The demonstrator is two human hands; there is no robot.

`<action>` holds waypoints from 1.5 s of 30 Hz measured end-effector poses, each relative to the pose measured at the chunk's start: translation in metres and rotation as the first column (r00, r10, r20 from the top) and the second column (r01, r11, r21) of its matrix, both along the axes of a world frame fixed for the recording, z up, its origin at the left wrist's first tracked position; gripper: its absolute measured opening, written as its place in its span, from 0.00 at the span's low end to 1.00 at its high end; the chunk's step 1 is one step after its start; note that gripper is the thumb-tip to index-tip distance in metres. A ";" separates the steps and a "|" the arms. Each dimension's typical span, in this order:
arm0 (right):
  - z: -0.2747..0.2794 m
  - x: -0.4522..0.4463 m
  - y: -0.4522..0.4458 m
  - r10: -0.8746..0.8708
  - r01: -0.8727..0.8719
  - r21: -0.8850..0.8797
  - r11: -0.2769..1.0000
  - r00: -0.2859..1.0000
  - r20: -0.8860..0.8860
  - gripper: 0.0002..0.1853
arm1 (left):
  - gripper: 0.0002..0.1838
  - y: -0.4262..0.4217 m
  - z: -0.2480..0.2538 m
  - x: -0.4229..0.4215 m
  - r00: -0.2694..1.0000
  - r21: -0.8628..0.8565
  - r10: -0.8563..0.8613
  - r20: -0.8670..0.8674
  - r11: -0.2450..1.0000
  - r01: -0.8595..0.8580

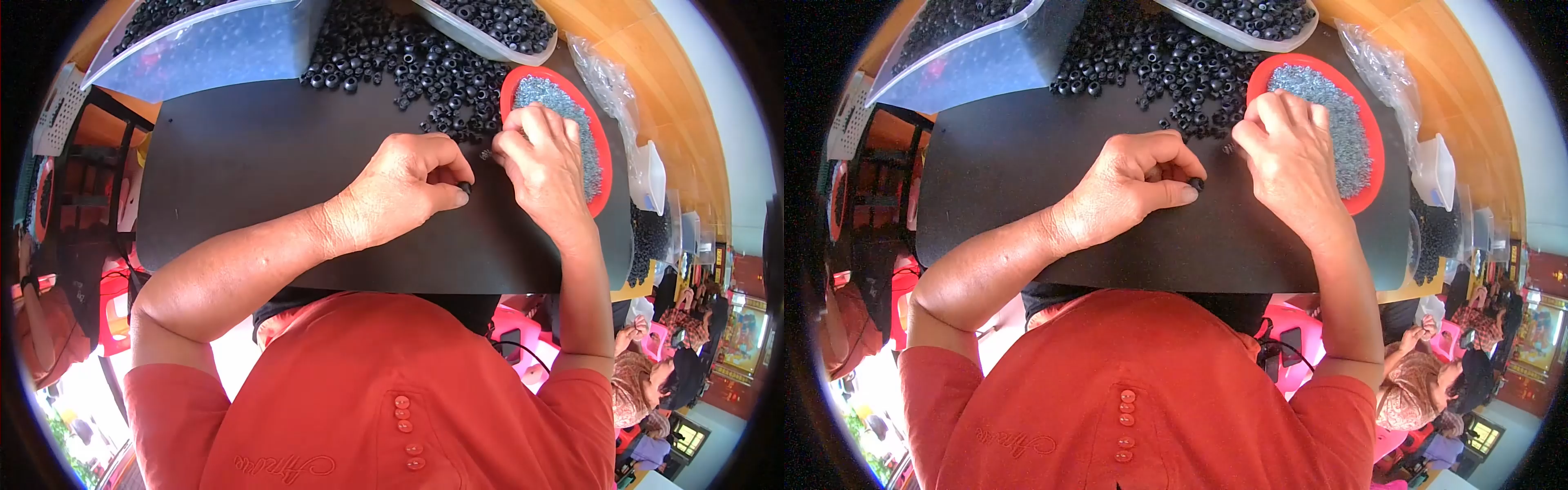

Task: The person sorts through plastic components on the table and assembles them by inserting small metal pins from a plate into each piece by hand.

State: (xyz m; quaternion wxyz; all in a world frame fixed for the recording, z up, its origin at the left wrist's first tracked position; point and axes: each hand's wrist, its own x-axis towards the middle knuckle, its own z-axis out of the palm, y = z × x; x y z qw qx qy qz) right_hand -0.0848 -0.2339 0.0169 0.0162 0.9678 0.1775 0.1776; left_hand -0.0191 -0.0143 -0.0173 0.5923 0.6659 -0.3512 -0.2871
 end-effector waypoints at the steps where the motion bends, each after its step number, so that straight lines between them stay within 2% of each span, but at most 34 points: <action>1: 0.001 0.000 0.001 -0.002 0.002 0.004 1.000 1.000 0.019 0.08 | 0.07 0.000 -0.001 0.000 1.000 -0.003 0.002 0.002 1.000 -0.002; 11: -0.016 0.002 0.004 0.034 -0.035 0.009 0.999 0.997 0.064 0.06 | 0.07 -0.001 -0.004 -0.002 1.000 -0.026 0.015 -0.007 1.000 -0.015; 14: -0.020 0.002 -0.001 0.022 -0.022 -0.004 1.000 0.992 0.125 0.05 | 0.07 0.001 -0.003 -0.003 1.000 -0.026 0.030 0.009 0.999 -0.030; 15: -0.020 0.002 0.001 0.049 -0.052 0.016 0.999 0.988 0.146 0.05 | 0.07 0.000 -0.002 -0.003 0.999 -0.028 0.023 0.023 0.999 -0.022; 17: -0.015 -0.002 0.007 0.040 -0.044 0.017 0.999 0.980 0.195 0.05 | 0.07 -0.002 -0.005 -0.001 0.980 -0.068 0.038 0.198 0.997 -0.025; 19: -0.019 -0.008 0.011 0.104 -0.105 0.006 0.994 0.988 0.114 0.07 | 0.07 -0.002 0.011 -0.010 0.998 0.008 0.066 0.012 0.998 -0.066; 21: -0.037 -0.008 0.015 0.147 -0.136 -0.056 0.989 0.935 0.322 0.08 | 0.06 -0.002 0.022 -0.011 0.995 0.126 0.087 -0.041 0.989 -0.081; 25: -0.027 -0.018 0.014 0.141 -0.146 -0.023 0.989 0.880 0.453 0.10 | 0.07 -0.004 0.023 -0.013 0.993 0.099 0.117 -0.006 0.988 -0.115; 28: -0.031 -0.023 0.012 0.134 -0.139 -0.022 0.990 0.879 0.458 0.09 | 0.08 -0.004 0.012 -0.012 0.981 -0.027 0.146 -0.128 0.988 -0.150; 34: -0.042 -0.024 0.020 0.083 -0.063 -0.059 0.996 0.886 0.456 0.12 | 0.10 0.004 0.001 0.001 0.985 0.004 0.138 -0.104 0.990 -0.138; 38: -0.047 -0.023 0.021 0.068 -0.038 -0.072 0.997 0.879 0.472 0.13 | 0.11 0.000 -0.004 -0.003 0.981 -0.047 0.173 -0.083 0.983 -0.177; 45: -0.054 -0.017 0.023 0.179 -0.169 -0.064 0.983 0.867 0.465 0.12 | 0.11 0.001 -0.002 -0.004 0.975 -0.104 0.206 -0.084 0.971 -0.214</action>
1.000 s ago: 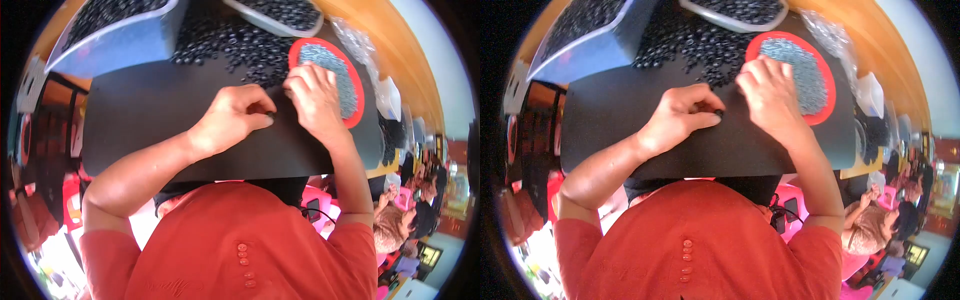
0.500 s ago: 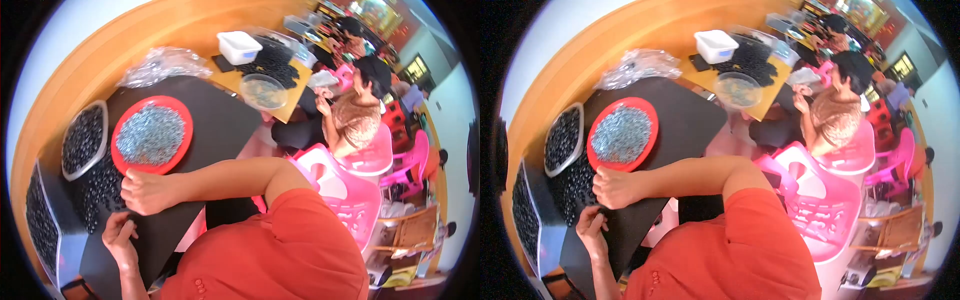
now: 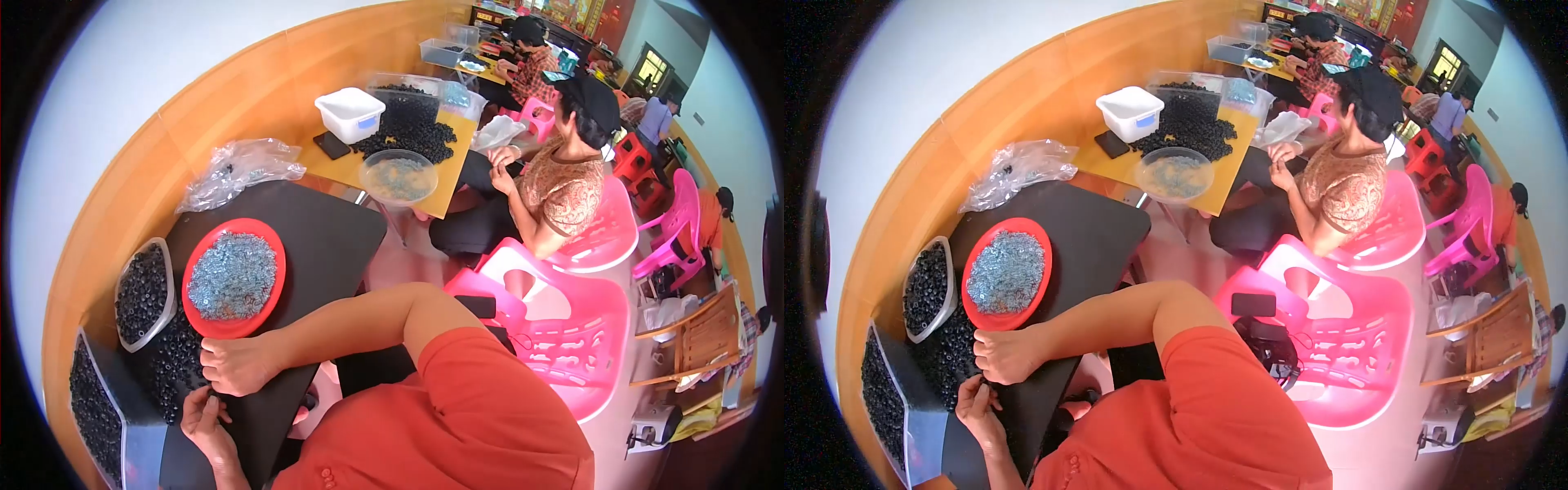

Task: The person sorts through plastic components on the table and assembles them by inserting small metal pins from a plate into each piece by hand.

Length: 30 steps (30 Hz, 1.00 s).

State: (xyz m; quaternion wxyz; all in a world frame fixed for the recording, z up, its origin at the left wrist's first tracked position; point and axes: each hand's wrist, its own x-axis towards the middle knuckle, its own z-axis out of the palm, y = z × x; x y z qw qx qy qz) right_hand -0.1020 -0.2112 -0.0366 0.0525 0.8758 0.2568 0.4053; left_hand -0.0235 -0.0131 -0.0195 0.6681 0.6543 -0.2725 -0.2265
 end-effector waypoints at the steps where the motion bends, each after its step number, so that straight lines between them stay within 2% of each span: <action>1: 0.001 0.000 0.000 0.009 -0.009 0.000 1.000 1.000 -0.008 0.12 | 0.11 -0.001 0.000 0.000 1.000 -0.019 0.017 -0.001 1.000 -0.017; 9: 0.007 -0.002 0.000 0.007 -0.008 -0.001 1.000 0.997 -0.070 0.11 | 0.11 0.001 -0.002 0.006 1.000 -0.055 0.020 0.005 0.998 -0.019; 15: 0.014 0.002 0.004 -0.035 0.025 -0.050 0.998 0.977 -0.212 0.11 | 0.10 0.000 0.004 0.005 0.996 -0.067 0.083 0.020 0.994 -0.082; 18: 0.014 -0.002 0.007 -0.038 0.044 0.022 0.999 0.975 -0.220 0.11 | 0.10 0.001 0.007 0.004 0.995 -0.068 0.099 0.005 0.993 -0.099; 21: 0.004 0.000 0.015 -0.085 0.102 0.105 0.989 0.984 -0.155 0.12 | 0.10 0.002 0.006 0.003 0.995 -0.062 0.098 -0.008 0.993 -0.098; 25: 0.006 -0.004 0.021 -0.133 0.145 0.082 0.986 0.981 -0.140 0.13 | 0.10 0.001 0.004 0.006 0.997 -0.069 0.074 -0.008 0.995 -0.075; 30: 0.012 -0.009 0.022 -0.105 0.119 0.064 0.991 0.977 -0.184 0.11 | 0.11 0.002 0.006 0.004 0.995 -0.050 0.095 -0.025 0.994 -0.096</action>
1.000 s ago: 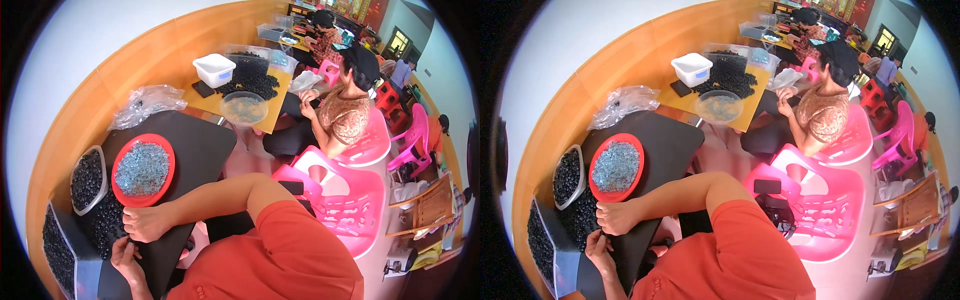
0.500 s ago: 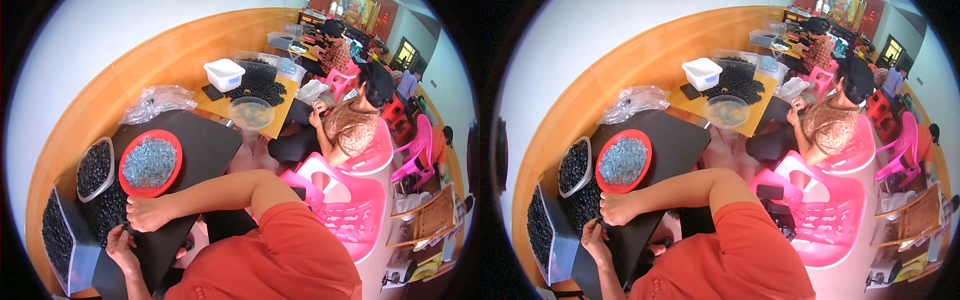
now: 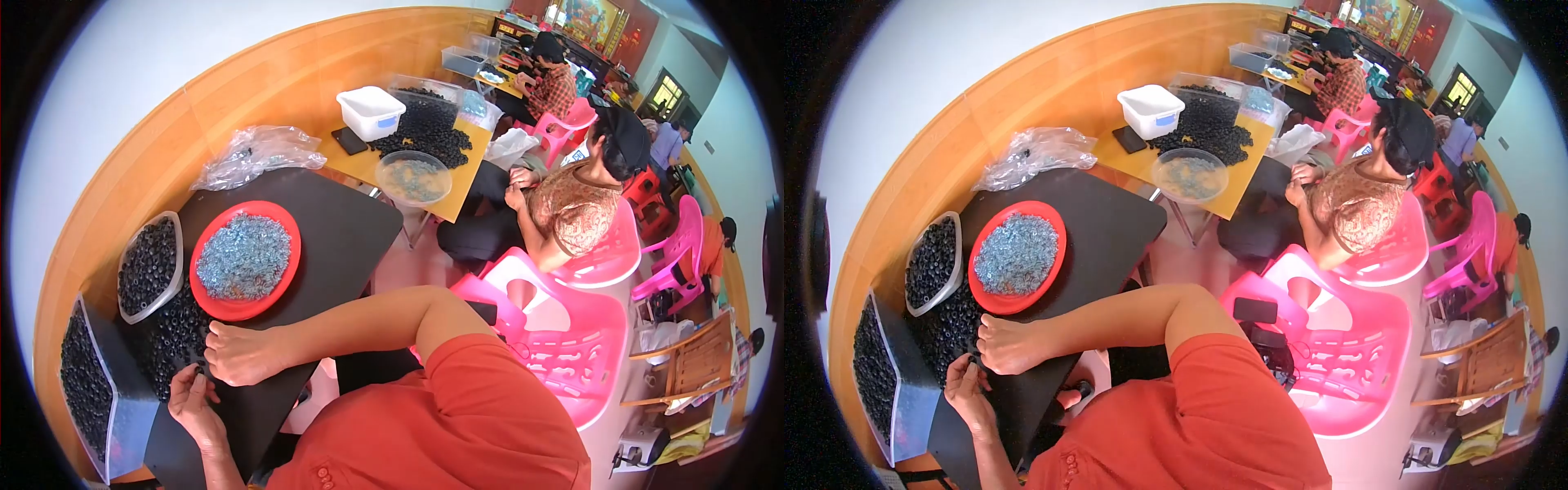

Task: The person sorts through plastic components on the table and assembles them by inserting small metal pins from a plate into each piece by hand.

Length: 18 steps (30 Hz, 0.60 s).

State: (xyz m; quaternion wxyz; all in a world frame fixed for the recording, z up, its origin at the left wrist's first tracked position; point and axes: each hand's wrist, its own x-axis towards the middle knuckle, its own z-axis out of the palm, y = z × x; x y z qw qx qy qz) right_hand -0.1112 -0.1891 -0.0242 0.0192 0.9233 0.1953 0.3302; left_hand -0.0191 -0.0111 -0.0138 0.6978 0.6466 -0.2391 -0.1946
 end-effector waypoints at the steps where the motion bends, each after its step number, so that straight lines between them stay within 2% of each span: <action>1: 0.001 -0.002 -0.001 0.033 -0.033 0.007 0.999 0.999 0.006 0.11 | 0.11 0.000 0.000 0.000 1.000 0.003 0.003 -0.001 1.000 -0.003; 6: -0.003 -0.007 -0.002 0.127 -0.129 0.047 0.991 0.991 0.050 0.10 | 0.11 0.000 -0.001 -0.001 1.000 -0.011 -0.017 -0.015 1.000 0.017; 18: -0.006 -0.014 0.006 0.031 -0.032 0.024 0.999 0.999 0.041 0.11 | 0.11 -0.004 0.003 -0.006 0.998 0.006 0.027 -0.048 1.000 -0.026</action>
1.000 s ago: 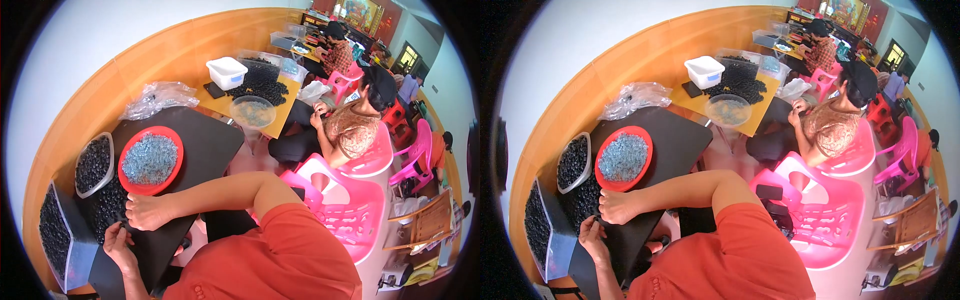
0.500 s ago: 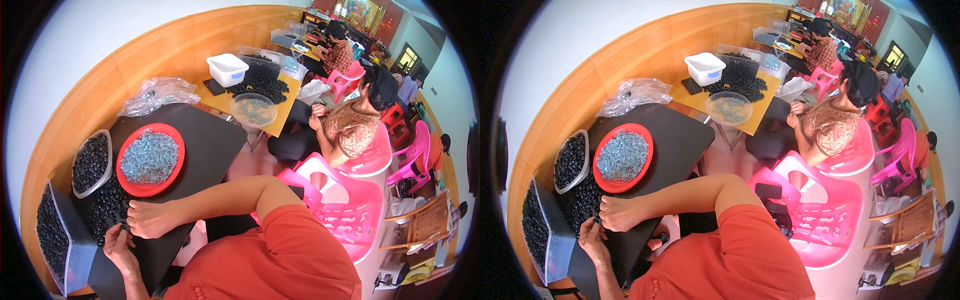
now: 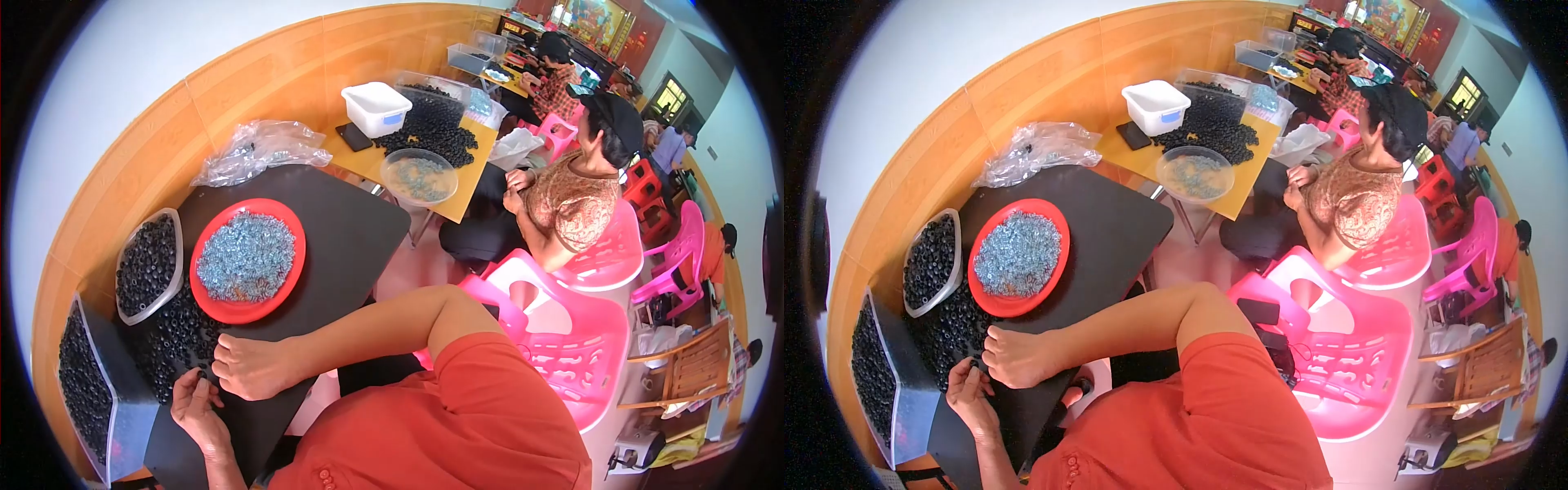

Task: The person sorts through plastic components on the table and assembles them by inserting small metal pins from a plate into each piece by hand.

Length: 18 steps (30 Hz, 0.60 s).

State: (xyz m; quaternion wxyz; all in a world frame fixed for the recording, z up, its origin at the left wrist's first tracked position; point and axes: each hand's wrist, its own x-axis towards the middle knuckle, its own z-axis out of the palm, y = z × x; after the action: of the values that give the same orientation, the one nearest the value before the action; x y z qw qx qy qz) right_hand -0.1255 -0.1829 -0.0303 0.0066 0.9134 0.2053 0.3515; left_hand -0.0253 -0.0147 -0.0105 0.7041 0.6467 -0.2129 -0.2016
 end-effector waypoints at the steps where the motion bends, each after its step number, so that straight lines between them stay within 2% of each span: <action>1: 0.000 -0.001 0.001 -0.013 0.013 0.000 1.000 1.000 0.001 0.11 | 0.11 0.000 0.000 0.000 1.000 -0.002 0.006 -0.002 1.000 -0.006; 4: 0.003 -0.001 0.001 -0.030 0.030 0.000 1.000 0.999 -0.015 0.11 | 0.12 0.003 -0.006 0.005 0.999 0.016 -0.036 0.023 0.999 0.036; 7: 0.006 0.002 -0.001 -0.008 0.007 -0.009 1.000 0.998 -0.055 0.11 | 0.12 0.001 -0.004 0.004 1.000 0.007 -0.002 0.014 1.000 0.002; 10: 0.013 0.001 0.000 0.010 -0.010 0.004 1.000 1.000 -0.021 0.10 | 0.11 0.002 -0.002 0.007 1.000 -0.011 0.014 -0.014 1.000 -0.014; 12: 0.022 0.003 0.000 0.007 -0.008 0.025 1.000 0.999 0.044 0.09 | 0.12 -0.003 0.003 0.006 0.996 0.037 0.088 -0.027 0.996 -0.087; 13: 0.034 0.005 -0.001 0.078 -0.071 0.156 0.985 0.996 -0.040 0.09 | 0.12 -0.005 0.007 0.005 0.992 0.094 0.115 -0.059 0.990 -0.109; 14: 0.036 0.010 -0.002 0.140 -0.114 0.278 0.954 0.987 -0.074 0.07 | 0.12 -0.008 0.017 0.000 0.968 0.067 0.157 -0.195 0.987 -0.146; 15: 0.044 0.012 -0.003 0.154 -0.100 0.290 0.952 0.973 -0.172 0.06 | 0.13 -0.007 0.016 0.004 0.971 0.072 0.120 -0.209 0.992 -0.107; 16: 0.041 0.015 -0.005 0.132 -0.105 0.262 0.959 0.987 -0.088 0.05 | 0.14 -0.006 0.016 0.006 0.967 0.052 0.077 -0.245 0.996 -0.067; 17: 0.044 0.019 -0.009 0.167 -0.105 0.336 0.936 0.973 -0.160 0.07 | 0.14 -0.008 0.015 0.006 0.949 -0.016 0.068 -0.309 0.997 -0.077; 18: 0.053 0.022 -0.011 0.167 -0.093 0.340 0.936 0.966 -0.195 0.10 | 0.13 -0.003 0.009 0.012 0.956 -0.038 0.000 -0.292 0.999 -0.012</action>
State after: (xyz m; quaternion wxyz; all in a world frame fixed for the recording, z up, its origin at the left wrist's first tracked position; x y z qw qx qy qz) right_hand -0.1030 -0.1935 0.0229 -0.1916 0.9194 0.2037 0.2766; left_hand -0.0138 -0.0173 -0.0010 0.7410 0.5965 -0.1087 -0.2886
